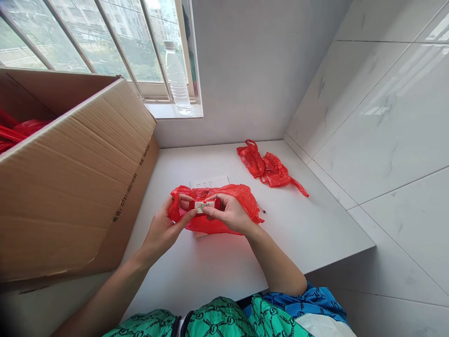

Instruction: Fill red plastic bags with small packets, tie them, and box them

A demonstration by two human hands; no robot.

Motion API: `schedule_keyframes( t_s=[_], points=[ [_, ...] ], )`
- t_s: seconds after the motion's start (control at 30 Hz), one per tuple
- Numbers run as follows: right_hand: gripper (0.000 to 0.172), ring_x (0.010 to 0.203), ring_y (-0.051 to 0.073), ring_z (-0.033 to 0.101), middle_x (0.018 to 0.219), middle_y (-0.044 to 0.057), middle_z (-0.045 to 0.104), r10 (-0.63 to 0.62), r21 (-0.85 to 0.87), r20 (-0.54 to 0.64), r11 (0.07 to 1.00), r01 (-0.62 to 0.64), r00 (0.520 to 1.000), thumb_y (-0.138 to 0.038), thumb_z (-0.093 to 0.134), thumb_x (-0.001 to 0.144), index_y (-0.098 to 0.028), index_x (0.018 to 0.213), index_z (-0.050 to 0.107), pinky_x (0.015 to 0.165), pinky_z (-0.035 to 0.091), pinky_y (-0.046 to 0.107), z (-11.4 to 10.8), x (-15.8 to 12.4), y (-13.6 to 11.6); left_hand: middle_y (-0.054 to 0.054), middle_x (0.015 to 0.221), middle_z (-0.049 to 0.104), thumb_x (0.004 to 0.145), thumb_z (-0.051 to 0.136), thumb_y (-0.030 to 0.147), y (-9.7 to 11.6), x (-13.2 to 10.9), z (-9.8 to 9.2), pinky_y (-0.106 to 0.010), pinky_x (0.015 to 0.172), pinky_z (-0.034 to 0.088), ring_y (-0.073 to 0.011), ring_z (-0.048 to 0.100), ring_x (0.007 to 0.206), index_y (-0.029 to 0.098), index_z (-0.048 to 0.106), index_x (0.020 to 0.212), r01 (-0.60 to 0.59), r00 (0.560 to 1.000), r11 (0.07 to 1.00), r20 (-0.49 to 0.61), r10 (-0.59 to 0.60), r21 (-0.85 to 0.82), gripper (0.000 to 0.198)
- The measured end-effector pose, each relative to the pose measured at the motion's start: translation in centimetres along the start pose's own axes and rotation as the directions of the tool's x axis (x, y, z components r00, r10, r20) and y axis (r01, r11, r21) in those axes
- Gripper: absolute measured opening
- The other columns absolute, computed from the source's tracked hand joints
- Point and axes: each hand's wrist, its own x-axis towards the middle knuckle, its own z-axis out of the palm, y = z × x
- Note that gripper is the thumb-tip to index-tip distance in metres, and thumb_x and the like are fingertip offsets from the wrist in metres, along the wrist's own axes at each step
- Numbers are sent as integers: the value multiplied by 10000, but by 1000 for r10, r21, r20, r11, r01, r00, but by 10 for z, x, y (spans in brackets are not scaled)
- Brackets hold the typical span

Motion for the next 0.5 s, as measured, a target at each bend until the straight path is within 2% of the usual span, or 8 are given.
schedule_keyframes(
  t_s=[0.13, 0.27, 0.33, 0.4, 0.43, 0.5],
  points=[
    [338, 829, 180, 699, 901, 38, 701, 5, 57, 5, 998, -5, 1000, -503, 706, 837, -180, 936, 700, 831, 595, 367, 3, 1, 0, -26, 936, 648, 927, 622, 376, 1, -1, -1, -256, 658, 487, -185, 643, 858, 224, 584, 1024, 37, 999, 999, 22, -37, -21, 185],
    [310, 839, 176, 683, 886, 30, 692, -15, 34, 13, 999, 14, 1000, -482, 699, 845, -182, 923, 683, 815, 586, 355, 3, 1, 0, -37, 965, 657, 919, 638, 363, -1, -1, 0, -285, 731, 499, -213, 645, 947, 223, 592, 1032, 11, 1000, 1000, 19, -12, 17, 185],
    [246, 791, 154, 650, 875, 22, 681, -87, -69, 16, 994, 88, 996, -429, 673, 872, -188, 923, 673, 746, 560, 316, -2, 0, -3, -51, 987, 663, 926, 632, 367, -1, -1, -1, -302, 776, 502, -229, 635, 1010, 216, 593, 1033, 2, 1000, 999, 2, -2, 36, 189],
    [176, 713, 127, 592, 845, 6, 660, -164, -242, 22, 956, 164, 986, -366, 642, 890, -196, 919, 672, 659, 507, 278, -11, -4, -10, -56, 984, 665, 948, 603, 368, 0, -1, -4, -308, 809, 504, -229, 628, 1040, 213, 588, 1079, -14, 999, 1000, -41, 14, 15, 203],
    [156, 674, 120, 562, 815, -3, 647, -177, -334, 35, 925, 179, 984, -348, 631, 892, -200, 912, 675, 621, 477, 267, -16, -7, -13, -53, 974, 664, 959, 585, 365, 1, -1, -5, -306, 812, 509, -220, 633, 1025, 217, 578, 1135, -22, 997, 1000, -71, 22, -8, 231],
    [153, 646, 124, 552, 772, -13, 639, -121, -473, 72, 870, 141, 990, -339, 599, 903, -211, 912, 683, 591, 451, 261, -26, -12, -18, -45, 984, 660, 972, 564, 357, 4, -2, -10, -301, 781, 525, -190, 650, 922, 232, 531, 1270, -44, 991, 998, -127, 37, -51, 325]
  ],
)
